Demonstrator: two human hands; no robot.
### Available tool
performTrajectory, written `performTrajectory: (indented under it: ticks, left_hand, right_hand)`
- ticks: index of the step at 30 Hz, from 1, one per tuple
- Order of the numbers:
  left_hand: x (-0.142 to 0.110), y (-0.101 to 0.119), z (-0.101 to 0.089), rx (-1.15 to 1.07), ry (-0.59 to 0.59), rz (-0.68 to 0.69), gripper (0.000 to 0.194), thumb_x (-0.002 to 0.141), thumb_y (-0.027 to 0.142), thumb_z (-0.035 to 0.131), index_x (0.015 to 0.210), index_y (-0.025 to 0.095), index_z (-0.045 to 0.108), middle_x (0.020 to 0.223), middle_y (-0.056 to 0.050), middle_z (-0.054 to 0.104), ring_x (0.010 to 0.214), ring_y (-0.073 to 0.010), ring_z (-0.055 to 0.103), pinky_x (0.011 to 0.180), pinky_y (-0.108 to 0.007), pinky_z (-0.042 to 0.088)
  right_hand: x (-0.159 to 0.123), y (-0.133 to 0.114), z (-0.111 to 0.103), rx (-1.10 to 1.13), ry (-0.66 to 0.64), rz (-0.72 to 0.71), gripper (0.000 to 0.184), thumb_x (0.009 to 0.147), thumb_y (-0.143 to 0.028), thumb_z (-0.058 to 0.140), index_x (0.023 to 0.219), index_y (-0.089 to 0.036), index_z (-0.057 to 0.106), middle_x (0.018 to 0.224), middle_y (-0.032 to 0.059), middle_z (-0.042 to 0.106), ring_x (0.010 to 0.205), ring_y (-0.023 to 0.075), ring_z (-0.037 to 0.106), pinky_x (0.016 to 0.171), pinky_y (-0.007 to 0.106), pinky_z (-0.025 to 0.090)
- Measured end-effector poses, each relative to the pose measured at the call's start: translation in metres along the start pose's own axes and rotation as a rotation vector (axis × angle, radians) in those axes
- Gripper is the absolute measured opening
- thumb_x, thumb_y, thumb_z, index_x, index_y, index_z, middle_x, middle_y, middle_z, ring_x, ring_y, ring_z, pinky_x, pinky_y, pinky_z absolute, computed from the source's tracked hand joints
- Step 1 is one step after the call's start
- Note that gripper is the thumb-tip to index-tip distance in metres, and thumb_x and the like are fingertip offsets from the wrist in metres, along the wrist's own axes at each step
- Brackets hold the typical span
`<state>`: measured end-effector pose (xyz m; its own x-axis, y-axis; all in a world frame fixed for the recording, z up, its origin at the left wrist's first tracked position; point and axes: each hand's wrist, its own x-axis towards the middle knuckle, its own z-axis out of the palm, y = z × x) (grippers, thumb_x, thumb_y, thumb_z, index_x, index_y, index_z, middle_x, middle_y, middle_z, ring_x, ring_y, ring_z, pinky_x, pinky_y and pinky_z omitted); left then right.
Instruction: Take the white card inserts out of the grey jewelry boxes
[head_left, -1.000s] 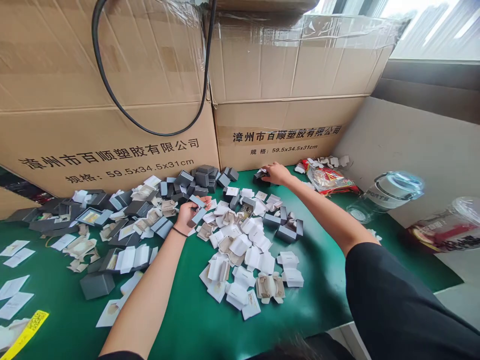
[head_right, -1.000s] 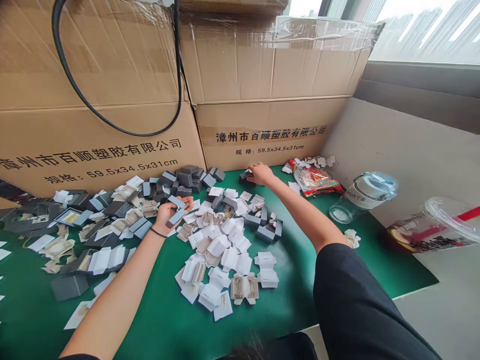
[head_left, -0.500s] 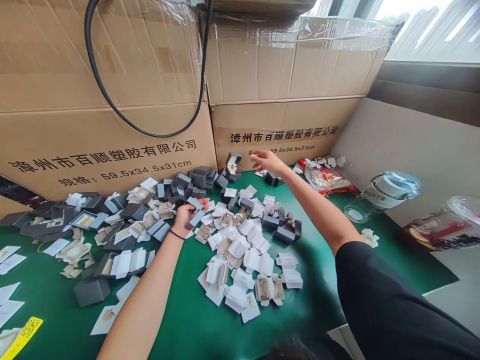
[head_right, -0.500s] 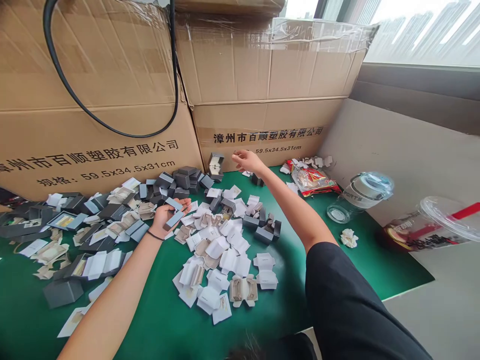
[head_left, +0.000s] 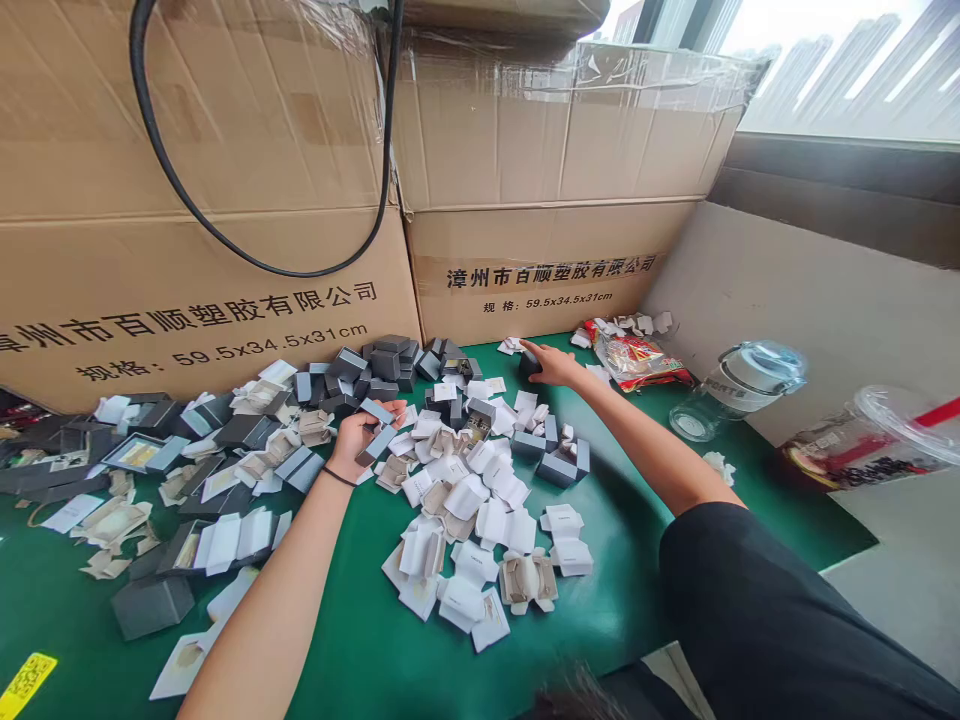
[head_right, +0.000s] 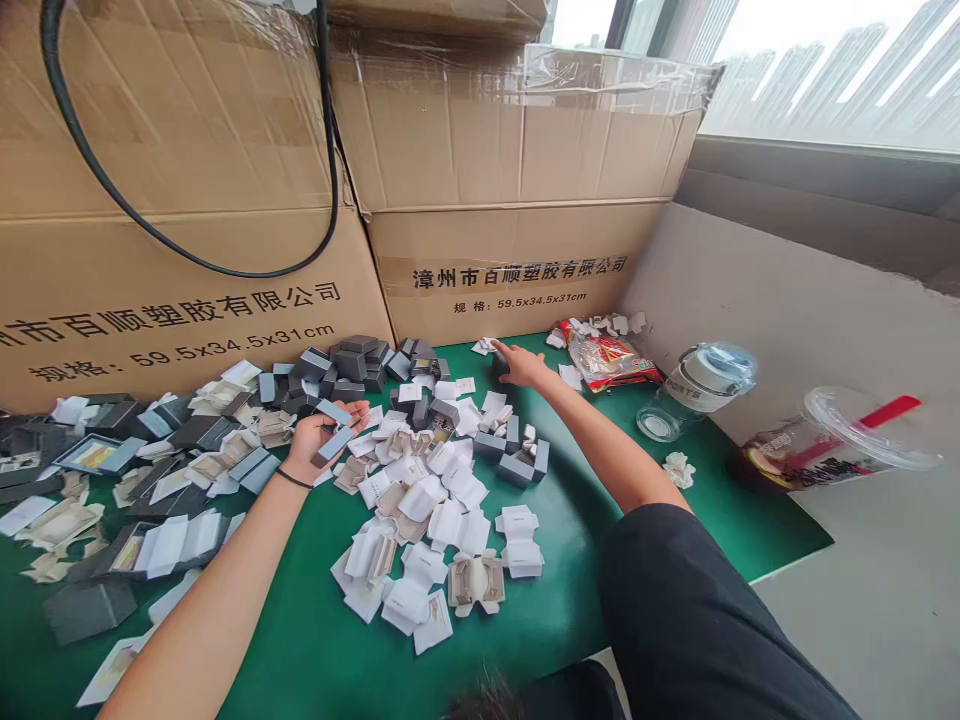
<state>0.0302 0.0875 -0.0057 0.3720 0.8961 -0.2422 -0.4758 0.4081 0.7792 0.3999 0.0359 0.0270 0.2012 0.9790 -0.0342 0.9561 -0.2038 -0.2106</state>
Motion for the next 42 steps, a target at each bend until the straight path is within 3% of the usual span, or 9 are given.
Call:
performTrajectory:
  ticks: [4,10,14,20,25,29,32,35,42]
  left_hand:
    - [-0.003,0.002,0.004,0.017,0.018,0.000,0.011,0.064,0.007,0.048,0.063,0.013,0.056,0.083,-0.012,0.070,0.091,-0.0244,0.065,0.081,-0.038,0.055]
    - [-0.001,0.002,0.003,0.018,0.057,-0.018,0.014,0.064,0.004,0.045,0.066,0.012,0.057,0.086,-0.012,0.070,0.087,-0.0223,0.067,0.074,-0.035,0.057]
    - [0.000,0.002,0.002,0.024,0.061,-0.028,0.014,0.064,0.004,0.046,0.065,0.012,0.057,0.086,-0.012,0.070,0.086,-0.0223,0.067,0.073,-0.034,0.058]
    - [0.000,0.002,0.000,0.020,0.040,-0.024,0.013,0.066,0.006,0.047,0.062,0.013,0.058,0.085,-0.011,0.070,0.089,-0.0224,0.066,0.077,-0.035,0.057]
    - [0.001,0.000,0.000,0.021,0.030,-0.008,0.013,0.066,0.006,0.048,0.064,0.013,0.059,0.083,-0.011,0.070,0.092,-0.0244,0.066,0.079,-0.039,0.057]
    - [0.000,0.001,0.002,0.045,0.036,0.000,0.014,0.065,0.005,0.047,0.064,0.012,0.060,0.082,-0.011,0.070,0.089,-0.0242,0.066,0.078,-0.039,0.057]
    - [-0.001,0.001,0.003,0.045,0.022,-0.001,0.016,0.065,0.005,0.046,0.066,0.011,0.061,0.082,-0.012,0.070,0.089,-0.0243,0.066,0.079,-0.038,0.056]
    - [0.000,0.001,0.002,0.030,0.027,0.001,0.016,0.065,0.005,0.046,0.065,0.011,0.061,0.081,-0.012,0.070,0.090,-0.0246,0.066,0.080,-0.039,0.056]
    - [0.002,-0.001,0.001,0.028,0.015,0.006,0.015,0.062,0.005,0.046,0.061,0.012,0.059,0.081,-0.013,0.070,0.095,-0.0261,0.064,0.084,-0.041,0.054]
  right_hand:
    - [-0.013,0.006,0.005,0.172,0.041,-0.071,0.072,0.068,-0.019,0.068,0.134,-0.027,0.040,0.124,0.0092,0.053,0.105,0.0263,0.055,0.087,0.034,0.042]
    - [-0.020,0.008,0.017,0.532,0.172,0.063,0.057,0.075,-0.036,0.061,0.128,-0.021,0.046,0.108,0.0088,0.061,0.093,0.0228,0.058,0.080,0.036,0.047]
    - [-0.021,0.004,0.025,0.832,0.128,0.093,0.052,0.080,-0.040,0.052,0.128,-0.021,0.043,0.094,0.0060,0.065,0.076,0.0155,0.062,0.064,0.029,0.052]
    - [-0.024,-0.003,0.037,1.082,0.085,0.071,0.042,0.080,-0.046,0.050,0.116,-0.025,0.048,0.086,0.0027,0.065,0.069,0.0134,0.063,0.059,0.028,0.053]
    - [-0.029,-0.004,0.038,0.980,0.136,0.032,0.041,0.084,-0.046,0.041,0.119,-0.026,0.045,0.086,0.0014,0.062,0.072,0.0146,0.060,0.062,0.030,0.051]
    - [-0.041,-0.004,0.033,0.767,0.218,0.006,0.045,0.074,-0.046,0.058,0.114,-0.025,0.053,0.100,0.0055,0.059,0.090,0.0227,0.055,0.076,0.036,0.046]
    - [-0.049,-0.003,0.033,0.379,0.327,0.000,0.051,0.073,-0.044,0.062,0.118,-0.024,0.051,0.120,0.0121,0.050,0.106,0.0311,0.046,0.083,0.042,0.041]
    - [-0.052,-0.001,0.036,0.060,0.369,-0.004,0.049,0.076,-0.044,0.058,0.120,-0.023,0.049,0.124,0.0145,0.047,0.107,0.0329,0.044,0.081,0.043,0.042]
    - [-0.043,0.019,0.030,0.430,0.383,0.028,0.042,0.073,-0.032,0.058,0.111,-0.018,0.054,0.111,0.0118,0.055,0.097,0.0254,0.053,0.083,0.042,0.046]
